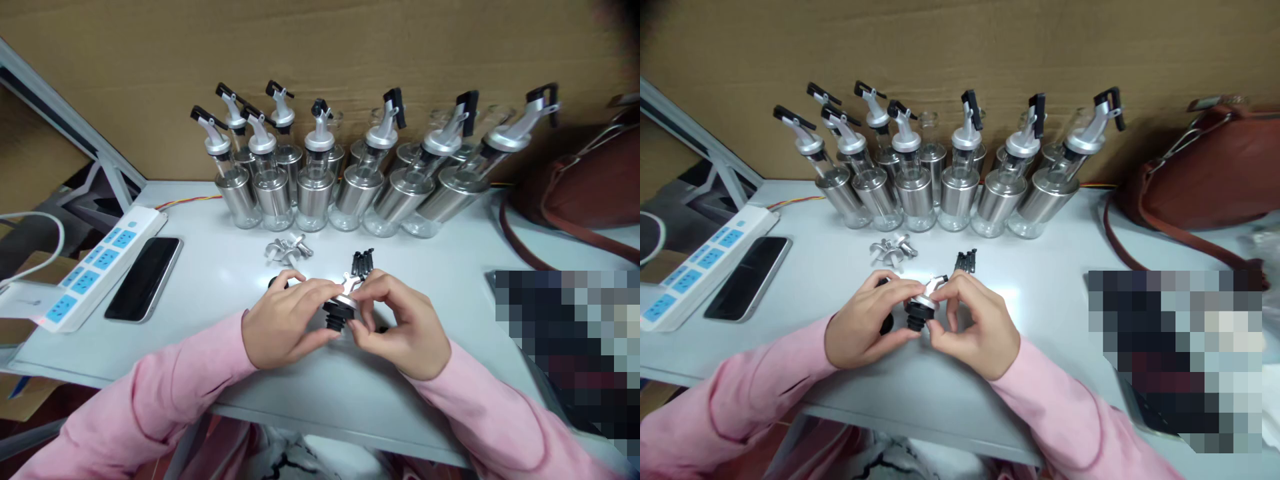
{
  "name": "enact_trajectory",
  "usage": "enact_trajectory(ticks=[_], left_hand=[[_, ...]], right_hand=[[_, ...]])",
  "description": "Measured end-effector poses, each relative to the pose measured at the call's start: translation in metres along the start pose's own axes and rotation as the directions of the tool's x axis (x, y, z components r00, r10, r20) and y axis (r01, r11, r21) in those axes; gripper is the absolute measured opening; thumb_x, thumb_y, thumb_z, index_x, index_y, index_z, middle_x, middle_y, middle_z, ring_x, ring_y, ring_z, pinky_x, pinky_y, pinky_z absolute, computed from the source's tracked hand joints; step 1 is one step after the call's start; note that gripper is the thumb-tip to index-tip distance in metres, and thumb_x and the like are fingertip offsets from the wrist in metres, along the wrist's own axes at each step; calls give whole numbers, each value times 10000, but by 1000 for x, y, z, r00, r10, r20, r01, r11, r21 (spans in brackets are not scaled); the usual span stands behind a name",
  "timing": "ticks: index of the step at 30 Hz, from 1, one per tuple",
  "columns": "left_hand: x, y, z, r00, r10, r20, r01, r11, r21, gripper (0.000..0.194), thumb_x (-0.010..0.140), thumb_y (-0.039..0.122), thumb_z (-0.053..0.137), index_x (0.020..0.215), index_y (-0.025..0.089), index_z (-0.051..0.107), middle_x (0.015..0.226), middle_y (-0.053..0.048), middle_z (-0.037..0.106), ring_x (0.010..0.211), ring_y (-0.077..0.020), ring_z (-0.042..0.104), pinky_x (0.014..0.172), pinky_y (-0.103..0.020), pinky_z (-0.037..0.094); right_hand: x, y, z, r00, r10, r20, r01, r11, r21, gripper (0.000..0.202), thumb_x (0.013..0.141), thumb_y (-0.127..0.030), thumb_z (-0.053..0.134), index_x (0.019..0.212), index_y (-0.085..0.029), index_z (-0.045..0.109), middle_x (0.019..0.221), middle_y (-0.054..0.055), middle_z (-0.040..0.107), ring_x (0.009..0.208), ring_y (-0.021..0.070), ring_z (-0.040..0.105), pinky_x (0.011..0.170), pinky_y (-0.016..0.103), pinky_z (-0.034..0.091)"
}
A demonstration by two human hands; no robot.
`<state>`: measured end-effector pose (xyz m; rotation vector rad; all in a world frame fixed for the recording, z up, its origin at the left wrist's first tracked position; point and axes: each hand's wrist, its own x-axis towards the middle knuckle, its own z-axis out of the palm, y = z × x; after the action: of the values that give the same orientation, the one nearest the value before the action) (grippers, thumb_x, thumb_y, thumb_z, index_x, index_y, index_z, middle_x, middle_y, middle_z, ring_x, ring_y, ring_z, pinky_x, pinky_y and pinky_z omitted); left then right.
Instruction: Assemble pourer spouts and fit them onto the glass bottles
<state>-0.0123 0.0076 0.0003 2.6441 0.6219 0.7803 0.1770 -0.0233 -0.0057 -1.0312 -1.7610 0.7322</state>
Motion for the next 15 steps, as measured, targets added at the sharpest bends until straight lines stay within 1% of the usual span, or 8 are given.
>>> enact_trajectory(ticks=[4,9,15], left_hand=[[0,1,-1,1000,-22,3,22,1000,-9,344,929,368,367,1163,115,362,1077,-142,601,985,-219,572,875,-404,333],[1,3,-1,999,-48,1,48,999,-3,292,940,356,341,1133,138,369,1064,-124,608,905,-201,597,869,-399,337],[3,6,0,997,-73,7,73,997,-3,275,952,352,300,1121,143,359,1050,-110,613,853,-189,606,854,-394,341]], right_hand=[[1,0,0,1000,-15,-1,15,1000,15,236,658,-51,596,825,-192,506,615,-57,448,477,83,474,537,260,388],[0,-1,0,1000,-26,0,26,1000,17,226,668,-43,594,817,-190,509,643,-53,456,478,70,483,534,246,391],[0,0,1,1000,18,0,-18,999,28,199,675,-59,594,808,-185,515,622,-57,447,451,64,455,501,239,379]])
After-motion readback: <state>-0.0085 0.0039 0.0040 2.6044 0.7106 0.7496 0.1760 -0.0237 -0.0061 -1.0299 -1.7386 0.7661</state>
